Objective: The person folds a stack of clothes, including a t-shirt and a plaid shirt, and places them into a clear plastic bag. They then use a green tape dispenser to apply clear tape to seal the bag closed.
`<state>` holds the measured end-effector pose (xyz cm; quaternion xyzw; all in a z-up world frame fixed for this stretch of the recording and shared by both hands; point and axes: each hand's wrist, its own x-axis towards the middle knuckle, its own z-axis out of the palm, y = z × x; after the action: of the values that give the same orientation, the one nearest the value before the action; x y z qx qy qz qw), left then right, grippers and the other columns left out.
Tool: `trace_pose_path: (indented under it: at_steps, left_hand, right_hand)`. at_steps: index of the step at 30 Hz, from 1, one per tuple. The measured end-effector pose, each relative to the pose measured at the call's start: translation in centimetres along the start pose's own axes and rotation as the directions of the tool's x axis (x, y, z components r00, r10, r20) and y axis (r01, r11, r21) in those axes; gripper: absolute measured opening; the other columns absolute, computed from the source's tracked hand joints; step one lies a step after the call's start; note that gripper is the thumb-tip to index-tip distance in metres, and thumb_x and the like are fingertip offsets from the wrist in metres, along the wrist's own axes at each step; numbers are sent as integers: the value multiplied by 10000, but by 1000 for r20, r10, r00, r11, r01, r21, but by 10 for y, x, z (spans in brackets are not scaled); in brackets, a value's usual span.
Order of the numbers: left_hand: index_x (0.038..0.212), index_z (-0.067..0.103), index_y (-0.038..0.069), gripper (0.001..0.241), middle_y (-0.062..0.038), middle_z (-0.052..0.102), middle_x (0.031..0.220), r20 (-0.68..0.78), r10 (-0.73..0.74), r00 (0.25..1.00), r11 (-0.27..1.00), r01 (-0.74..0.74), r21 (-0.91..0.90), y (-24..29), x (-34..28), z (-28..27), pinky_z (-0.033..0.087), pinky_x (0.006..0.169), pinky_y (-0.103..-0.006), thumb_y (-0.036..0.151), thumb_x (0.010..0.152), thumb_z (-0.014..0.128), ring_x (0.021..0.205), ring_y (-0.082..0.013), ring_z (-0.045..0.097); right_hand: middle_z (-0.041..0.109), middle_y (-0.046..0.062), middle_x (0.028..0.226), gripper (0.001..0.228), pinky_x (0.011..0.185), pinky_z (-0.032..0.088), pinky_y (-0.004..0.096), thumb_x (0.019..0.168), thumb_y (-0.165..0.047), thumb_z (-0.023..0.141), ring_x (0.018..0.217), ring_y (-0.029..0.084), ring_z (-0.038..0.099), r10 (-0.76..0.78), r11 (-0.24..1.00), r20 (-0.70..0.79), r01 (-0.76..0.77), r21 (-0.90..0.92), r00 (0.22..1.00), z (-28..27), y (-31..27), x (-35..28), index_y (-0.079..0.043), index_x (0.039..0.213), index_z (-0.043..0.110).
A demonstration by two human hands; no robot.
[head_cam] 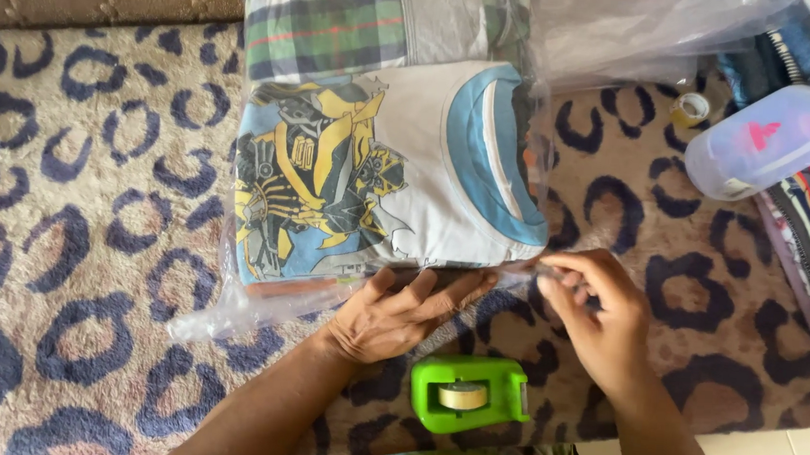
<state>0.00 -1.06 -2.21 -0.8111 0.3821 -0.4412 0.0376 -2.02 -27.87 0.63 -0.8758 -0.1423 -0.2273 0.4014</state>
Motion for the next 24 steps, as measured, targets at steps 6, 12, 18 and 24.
trace_pose_path:
  at_steps: [6, 12, 18, 24]
  left_hand:
    - [1620, 417, 294, 608, 131, 352, 1608, 131, 122, 984, 992, -125, 17, -14, -1, -9, 408, 853, -255, 122, 1040, 363, 1219, -118, 396]
    - [1606, 441, 301, 633, 138, 378, 1596, 134, 118, 984, 993, -119, -1, -14, 1, -11, 422, 850, -253, 78, 1018, 373, 1214, -126, 399]
    - [1595, 472, 310, 571, 115, 371, 1585, 118, 98, 988, 995, -96, -23, -14, 1, -12, 436, 831, -265, 113, 1063, 408, 1218, -126, 417]
    - [1587, 471, 314, 511, 141, 390, 1560, 113, 98, 989, 995, -97, -21, -15, 7, -16, 417, 822, -262, 154, 1104, 418, 1195, -139, 410]
  right_hand:
    - [628, 73, 1386, 974, 1054, 474, 427, 700, -498, 912, 1264, 260, 584, 19, 999, 635, 6, -37, 772, -23, -44, -42, -135, 1491, 476]
    - [754, 57, 1145, 684, 902, 552, 353, 659, -430, 941, 1039, 219, 711, -36, 998, 389, 54, -36, 920, -29, -22, -78, -100, 1196, 674]
    - [733, 117, 1088, 575, 805, 484, 272, 672, -152, 953, 917, 152, 643, 274, 932, -143, -299, -203, 951, -81, 30, -101, 17, 1161, 704]
    - [679, 128, 1034, 562, 684, 485, 362, 829, -328, 987, 844, 242, 636, 200, 827, -359, -354, -438, 912, -38, 65, -71, -6, 1132, 640]
